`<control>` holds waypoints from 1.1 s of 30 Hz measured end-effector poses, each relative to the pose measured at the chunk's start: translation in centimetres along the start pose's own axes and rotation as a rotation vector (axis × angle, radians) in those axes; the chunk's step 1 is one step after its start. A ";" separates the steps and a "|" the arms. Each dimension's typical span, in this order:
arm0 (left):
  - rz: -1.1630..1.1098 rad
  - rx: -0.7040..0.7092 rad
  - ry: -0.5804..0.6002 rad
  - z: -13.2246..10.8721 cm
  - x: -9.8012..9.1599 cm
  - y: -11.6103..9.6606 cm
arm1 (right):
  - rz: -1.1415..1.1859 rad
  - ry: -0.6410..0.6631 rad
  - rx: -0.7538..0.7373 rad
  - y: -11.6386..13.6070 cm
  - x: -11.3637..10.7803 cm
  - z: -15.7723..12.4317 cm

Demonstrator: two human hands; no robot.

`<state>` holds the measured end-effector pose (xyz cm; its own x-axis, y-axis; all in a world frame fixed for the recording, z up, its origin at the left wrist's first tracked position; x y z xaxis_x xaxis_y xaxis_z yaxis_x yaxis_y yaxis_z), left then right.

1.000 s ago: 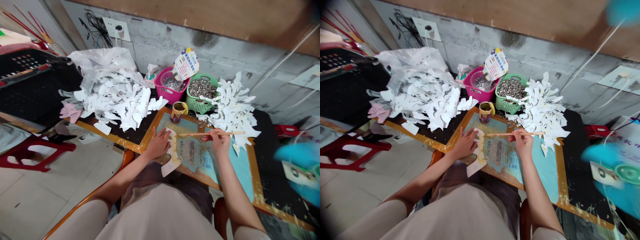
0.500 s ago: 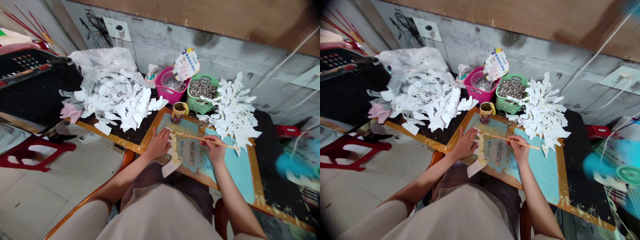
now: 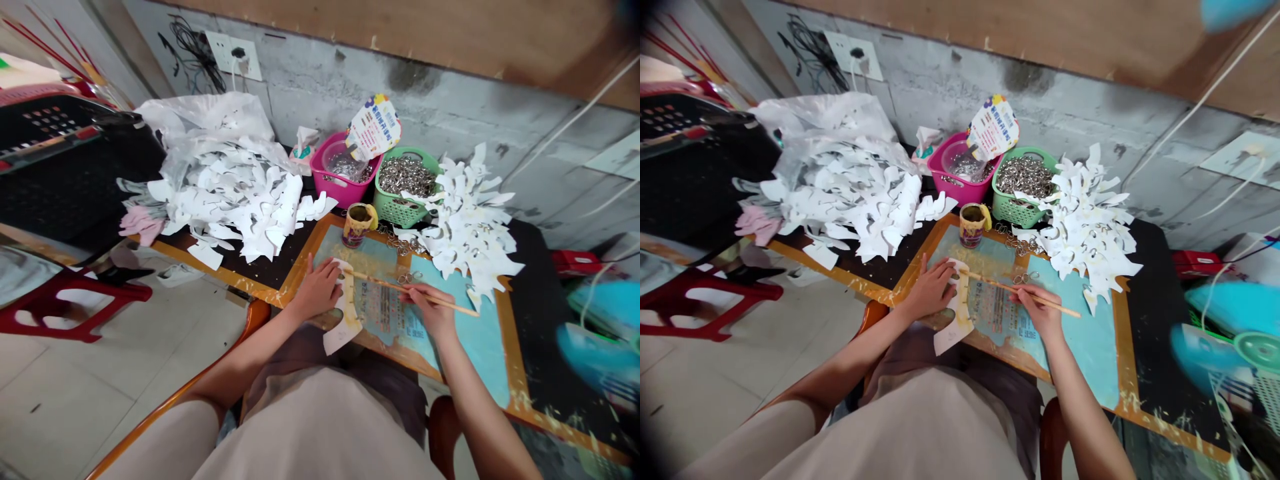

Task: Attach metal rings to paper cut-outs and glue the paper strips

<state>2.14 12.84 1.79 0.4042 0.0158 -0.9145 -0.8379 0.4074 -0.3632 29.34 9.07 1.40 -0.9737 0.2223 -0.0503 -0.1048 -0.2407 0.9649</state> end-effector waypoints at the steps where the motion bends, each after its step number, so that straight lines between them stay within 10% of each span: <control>1: 0.000 0.004 -0.002 0.0 0.0 0.0 | -0.005 -0.013 -0.004 0.1 0.0 0.0; 15: 0.017 -0.011 -0.023 0.0 -0.6 -0.4 | -0.030 -0.073 -0.019 1.3 0.7 0.2; 24: -0.130 -0.062 -0.010 0.4 -0.8 0.7 | 0.099 -0.412 -0.239 4.6 -2.7 -2.9; 33: -0.101 0.216 0.048 -4.4 -3.0 -3.1 | 0.132 -0.239 -0.019 2.6 -4.7 -7.3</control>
Point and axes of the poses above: each hand's wrist, its own z-axis towards the middle knuckle, its own x-axis out of the palm, y = z × x, the point moved 7 cm from there along z, towards the middle knuckle, and after that the axes turned 10 degrees about -x, right-handed, at the moved point
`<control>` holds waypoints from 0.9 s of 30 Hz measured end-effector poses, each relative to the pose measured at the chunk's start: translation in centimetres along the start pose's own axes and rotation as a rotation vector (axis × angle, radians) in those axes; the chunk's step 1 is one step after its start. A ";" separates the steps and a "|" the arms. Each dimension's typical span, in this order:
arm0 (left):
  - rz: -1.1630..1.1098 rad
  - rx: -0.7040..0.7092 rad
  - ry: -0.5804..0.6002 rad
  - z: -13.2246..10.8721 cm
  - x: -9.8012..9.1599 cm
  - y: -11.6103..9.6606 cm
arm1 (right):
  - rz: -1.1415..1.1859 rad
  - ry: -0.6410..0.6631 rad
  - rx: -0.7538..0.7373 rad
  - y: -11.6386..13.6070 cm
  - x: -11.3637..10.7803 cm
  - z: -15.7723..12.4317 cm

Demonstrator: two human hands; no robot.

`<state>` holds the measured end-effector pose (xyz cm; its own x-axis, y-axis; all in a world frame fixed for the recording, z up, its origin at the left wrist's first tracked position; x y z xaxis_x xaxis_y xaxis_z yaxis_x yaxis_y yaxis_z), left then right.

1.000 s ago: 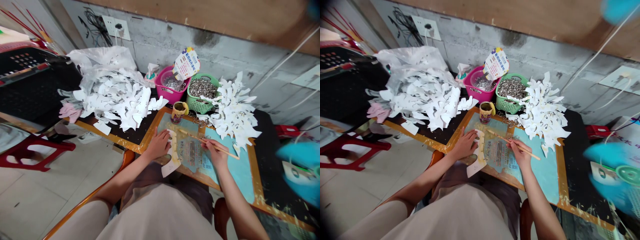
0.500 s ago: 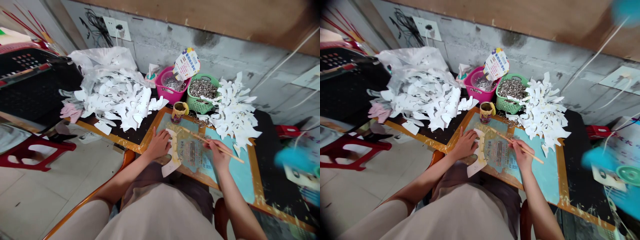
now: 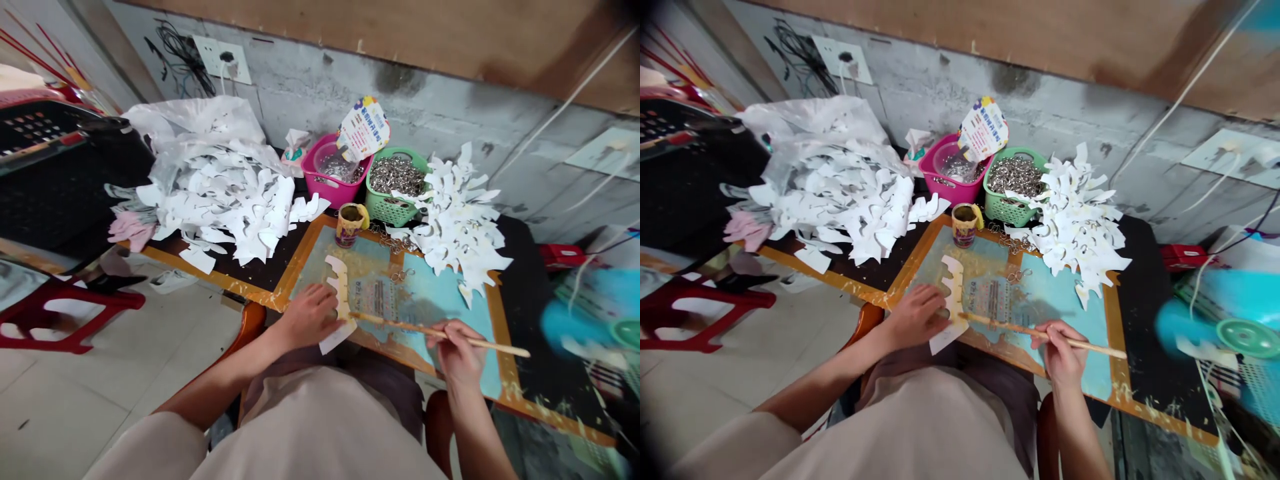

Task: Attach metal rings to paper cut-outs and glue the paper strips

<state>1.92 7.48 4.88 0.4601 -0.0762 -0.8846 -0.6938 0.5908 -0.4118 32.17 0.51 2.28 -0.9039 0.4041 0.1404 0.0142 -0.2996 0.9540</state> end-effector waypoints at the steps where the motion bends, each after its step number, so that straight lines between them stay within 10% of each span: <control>1: 0.014 0.039 0.049 -1.0 0.5 -0.8 | -0.014 0.021 0.040 -0.5 -0.1 -0.3; 19: -0.036 -0.002 -0.099 -6.1 3.0 -0.9 | 0.000 -0.054 0.118 -2.3 0.2 -0.7; 27: 0.041 0.099 -0.088 -2.5 2.5 -5.6 | -0.068 -0.340 -0.265 4.1 -1.5 -0.2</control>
<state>5.58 2.01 4.42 0.4826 0.0180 -0.8756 -0.6568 0.6688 -0.3482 33.47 -1.52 5.87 -0.7058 0.6792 0.2013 -0.1906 -0.4557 0.8695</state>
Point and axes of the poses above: each hand's wrist, its own z-axis towards the middle knuckle, its own x-axis out of the palm, y = z × x, the point moved 7 cm from there along z, towards the middle knuckle, and after that the axes turned 10 degrees about -x, right-handed, at the moved point
